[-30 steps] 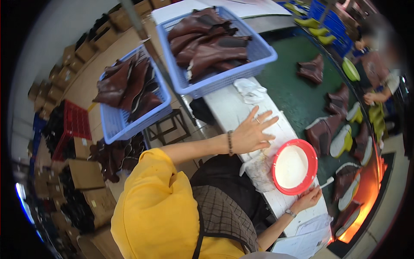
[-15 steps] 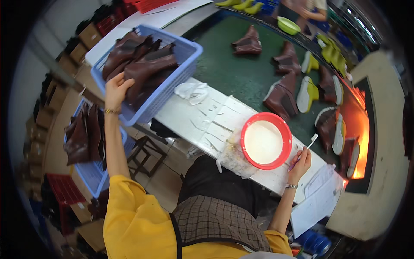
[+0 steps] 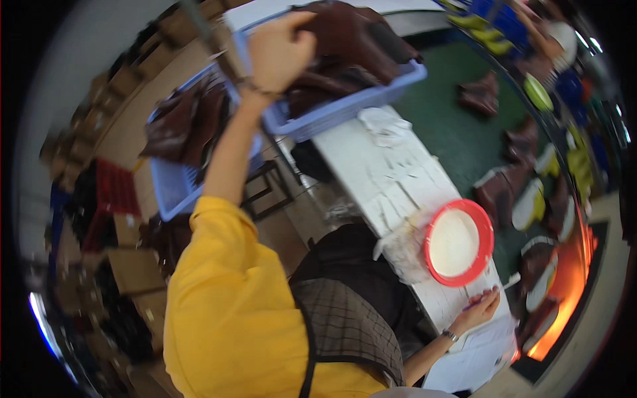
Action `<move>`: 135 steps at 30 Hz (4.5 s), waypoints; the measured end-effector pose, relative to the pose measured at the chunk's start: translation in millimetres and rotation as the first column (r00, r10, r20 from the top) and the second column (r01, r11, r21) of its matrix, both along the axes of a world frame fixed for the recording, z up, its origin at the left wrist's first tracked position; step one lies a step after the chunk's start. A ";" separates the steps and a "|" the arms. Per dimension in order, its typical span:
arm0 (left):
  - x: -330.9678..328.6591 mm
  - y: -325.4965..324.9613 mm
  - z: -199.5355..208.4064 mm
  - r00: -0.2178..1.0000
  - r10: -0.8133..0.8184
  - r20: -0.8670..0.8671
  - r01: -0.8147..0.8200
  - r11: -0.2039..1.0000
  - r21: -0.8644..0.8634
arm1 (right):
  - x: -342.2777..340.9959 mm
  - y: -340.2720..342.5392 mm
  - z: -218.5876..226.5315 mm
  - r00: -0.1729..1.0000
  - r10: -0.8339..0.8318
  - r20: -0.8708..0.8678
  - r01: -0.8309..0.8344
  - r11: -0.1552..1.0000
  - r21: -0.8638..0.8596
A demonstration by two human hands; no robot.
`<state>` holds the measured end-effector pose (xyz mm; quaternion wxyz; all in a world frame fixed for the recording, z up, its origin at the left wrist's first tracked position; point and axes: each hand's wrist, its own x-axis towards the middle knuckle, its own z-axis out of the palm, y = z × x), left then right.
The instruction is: The recorder picks up boot uppers from a basket, carries them to a workstation, and applies white adhesive to the bottom edges using a brush.
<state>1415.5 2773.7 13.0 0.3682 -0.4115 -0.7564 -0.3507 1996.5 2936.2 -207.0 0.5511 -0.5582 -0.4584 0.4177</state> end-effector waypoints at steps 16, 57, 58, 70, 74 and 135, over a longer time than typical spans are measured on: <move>-140.4 -254.6 -205.8 0.548 0.751 0.369 -0.352 0.607 -0.712 | -20.6 3.4 -13.8 0.994 -0.028 0.108 0.036 0.997 -0.071; 153.2 94.4 -79.3 -0.003 -0.168 0.986 0.886 0.456 0.081 | -51.3 -14.7 114.2 0.613 0.233 0.755 -0.450 0.888 0.091; 160.3 92.8 -72.7 -0.033 -0.060 0.998 0.922 0.382 0.053 | -55.1 -11.7 118.3 0.722 0.279 0.633 -0.475 0.865 0.160; 199.5 86.3 -43.6 -0.219 -0.242 0.945 0.853 0.423 0.306 | -80.8 -14.1 122.3 0.739 0.159 0.654 -0.532 0.733 0.423; 204.6 90.8 -48.8 -0.200 -0.430 0.880 0.748 0.512 0.421 | -84.2 -34.2 113.7 0.749 0.202 0.632 -0.534 0.748 0.394; 227.2 99.7 -116.2 0.546 -0.829 0.123 0.827 0.557 0.078 | -76.6 -54.6 132.9 0.755 0.469 0.458 -0.606 0.766 0.214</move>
